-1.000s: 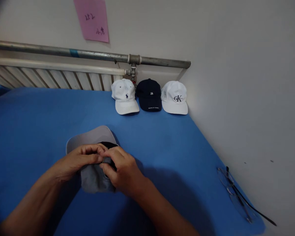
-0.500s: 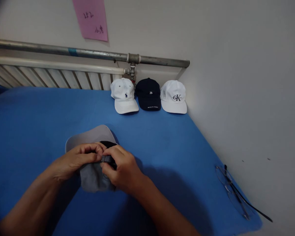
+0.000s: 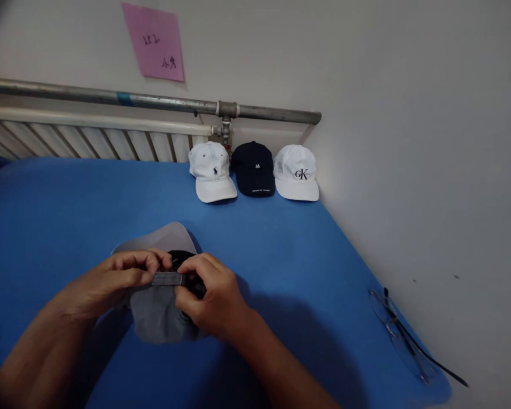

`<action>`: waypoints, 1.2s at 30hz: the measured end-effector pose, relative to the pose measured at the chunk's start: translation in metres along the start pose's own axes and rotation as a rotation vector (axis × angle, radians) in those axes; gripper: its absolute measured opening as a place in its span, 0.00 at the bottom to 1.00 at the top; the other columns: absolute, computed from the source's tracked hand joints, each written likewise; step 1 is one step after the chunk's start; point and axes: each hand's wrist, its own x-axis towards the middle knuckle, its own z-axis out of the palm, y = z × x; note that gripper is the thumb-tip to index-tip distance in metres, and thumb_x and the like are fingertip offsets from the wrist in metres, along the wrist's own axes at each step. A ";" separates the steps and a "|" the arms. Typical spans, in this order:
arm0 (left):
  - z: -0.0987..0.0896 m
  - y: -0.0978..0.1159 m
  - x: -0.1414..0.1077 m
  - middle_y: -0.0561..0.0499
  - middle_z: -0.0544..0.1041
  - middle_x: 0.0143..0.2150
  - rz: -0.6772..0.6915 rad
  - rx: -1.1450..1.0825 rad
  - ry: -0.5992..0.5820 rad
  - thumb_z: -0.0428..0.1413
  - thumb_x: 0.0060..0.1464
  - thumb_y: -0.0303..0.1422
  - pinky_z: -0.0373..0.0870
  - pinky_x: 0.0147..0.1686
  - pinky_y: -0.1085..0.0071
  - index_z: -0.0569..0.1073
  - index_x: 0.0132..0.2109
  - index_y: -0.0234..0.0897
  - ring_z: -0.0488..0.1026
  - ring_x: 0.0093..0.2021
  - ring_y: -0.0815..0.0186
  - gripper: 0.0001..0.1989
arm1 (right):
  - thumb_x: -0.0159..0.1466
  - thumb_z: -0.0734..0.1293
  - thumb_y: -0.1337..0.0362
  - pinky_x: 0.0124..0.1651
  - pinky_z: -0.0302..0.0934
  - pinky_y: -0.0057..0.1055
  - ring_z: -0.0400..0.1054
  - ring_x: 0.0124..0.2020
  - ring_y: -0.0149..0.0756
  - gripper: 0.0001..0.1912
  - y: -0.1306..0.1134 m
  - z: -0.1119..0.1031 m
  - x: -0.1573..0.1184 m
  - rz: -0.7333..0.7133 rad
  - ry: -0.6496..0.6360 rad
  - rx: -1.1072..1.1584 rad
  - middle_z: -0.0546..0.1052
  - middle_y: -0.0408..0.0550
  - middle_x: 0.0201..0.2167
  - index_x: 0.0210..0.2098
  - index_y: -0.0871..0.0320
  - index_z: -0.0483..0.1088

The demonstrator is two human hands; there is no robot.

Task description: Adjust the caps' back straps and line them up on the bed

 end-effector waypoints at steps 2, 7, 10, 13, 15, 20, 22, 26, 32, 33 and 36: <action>0.000 0.002 -0.002 0.50 0.71 0.47 0.011 0.006 -0.049 0.59 0.49 0.32 0.62 0.39 0.71 0.71 0.27 0.37 0.66 0.44 0.63 0.07 | 0.54 0.67 0.74 0.42 0.64 0.31 0.70 0.37 0.33 0.11 0.000 -0.001 0.000 -0.050 -0.005 -0.015 0.75 0.44 0.34 0.36 0.56 0.69; 0.002 0.005 -0.004 0.52 0.69 0.36 -0.022 0.117 -0.130 0.58 0.55 0.40 0.61 0.34 0.72 0.73 0.39 0.39 0.64 0.35 0.67 0.10 | 0.55 0.67 0.74 0.48 0.64 0.35 0.70 0.42 0.36 0.12 -0.003 0.000 -0.001 -0.130 -0.103 -0.064 0.77 0.47 0.38 0.39 0.57 0.69; 0.003 0.004 -0.004 0.55 0.64 0.28 -0.066 0.242 -0.217 0.57 0.57 0.42 0.57 0.29 0.74 0.73 0.36 0.37 0.59 0.29 0.70 0.12 | 0.56 0.68 0.73 0.49 0.64 0.36 0.71 0.43 0.37 0.14 -0.006 -0.001 -0.001 -0.100 -0.195 0.003 0.77 0.48 0.40 0.41 0.56 0.70; 0.004 0.005 -0.004 0.55 0.66 0.29 -0.055 0.239 -0.250 0.57 0.57 0.40 0.59 0.32 0.73 0.73 0.34 0.37 0.61 0.30 0.70 0.11 | 0.54 0.69 0.73 0.47 0.66 0.34 0.71 0.42 0.35 0.17 -0.009 -0.006 0.001 0.052 -0.234 0.180 0.76 0.45 0.40 0.43 0.54 0.69; 0.005 0.007 -0.004 0.54 0.68 0.31 -0.030 0.221 -0.244 0.57 0.57 0.40 0.61 0.34 0.73 0.74 0.35 0.37 0.63 0.32 0.69 0.10 | 0.55 0.67 0.72 0.46 0.66 0.34 0.71 0.41 0.33 0.18 -0.009 -0.010 0.003 0.194 -0.236 0.310 0.76 0.44 0.39 0.45 0.53 0.69; 0.006 0.009 -0.007 0.53 0.71 0.32 -0.018 0.242 -0.251 0.58 0.57 0.40 0.61 0.34 0.73 0.75 0.38 0.38 0.65 0.33 0.69 0.09 | 0.56 0.64 0.73 0.33 0.64 0.26 0.69 0.29 0.28 0.19 -0.009 -0.016 0.006 0.450 -0.358 0.511 0.74 0.39 0.30 0.46 0.53 0.68; 0.007 0.008 -0.007 0.53 0.71 0.32 -0.031 0.264 -0.259 0.57 0.56 0.41 0.60 0.32 0.72 0.74 0.38 0.38 0.64 0.32 0.68 0.11 | 0.55 0.63 0.74 0.26 0.59 0.23 0.65 0.23 0.25 0.18 -0.010 -0.015 0.006 0.506 -0.368 0.583 0.72 0.37 0.26 0.44 0.54 0.68; 0.008 0.007 -0.006 0.55 0.65 0.28 -0.039 0.288 -0.274 0.57 0.57 0.43 0.55 0.27 0.73 0.72 0.35 0.37 0.59 0.27 0.71 0.13 | 0.51 0.62 0.74 0.25 0.55 0.22 0.61 0.22 0.24 0.12 -0.013 -0.013 0.006 0.530 -0.229 0.619 0.70 0.37 0.24 0.34 0.55 0.69; 0.009 0.007 -0.004 0.57 0.61 0.26 -0.023 0.326 -0.264 0.56 0.57 0.44 0.50 0.24 0.74 0.69 0.34 0.36 0.53 0.25 0.73 0.15 | 0.48 0.61 0.72 0.26 0.54 0.23 0.60 0.23 0.25 0.09 -0.010 -0.009 0.008 0.523 -0.144 0.591 0.69 0.37 0.23 0.28 0.56 0.68; 0.009 0.007 -0.004 0.57 0.61 0.26 -0.025 0.322 -0.261 0.56 0.58 0.44 0.50 0.24 0.74 0.69 0.34 0.36 0.53 0.25 0.73 0.15 | 0.49 0.61 0.72 0.26 0.53 0.23 0.59 0.22 0.25 0.09 -0.010 -0.009 0.009 0.516 -0.151 0.573 0.68 0.37 0.22 0.28 0.56 0.68; 0.009 0.006 -0.003 0.56 0.63 0.28 -0.032 0.327 -0.285 0.55 0.58 0.44 0.54 0.26 0.74 0.71 0.37 0.37 0.57 0.27 0.71 0.14 | 0.50 0.60 0.73 0.26 0.54 0.23 0.58 0.22 0.25 0.10 -0.012 -0.011 0.009 0.450 -0.197 0.486 0.67 0.36 0.22 0.29 0.56 0.69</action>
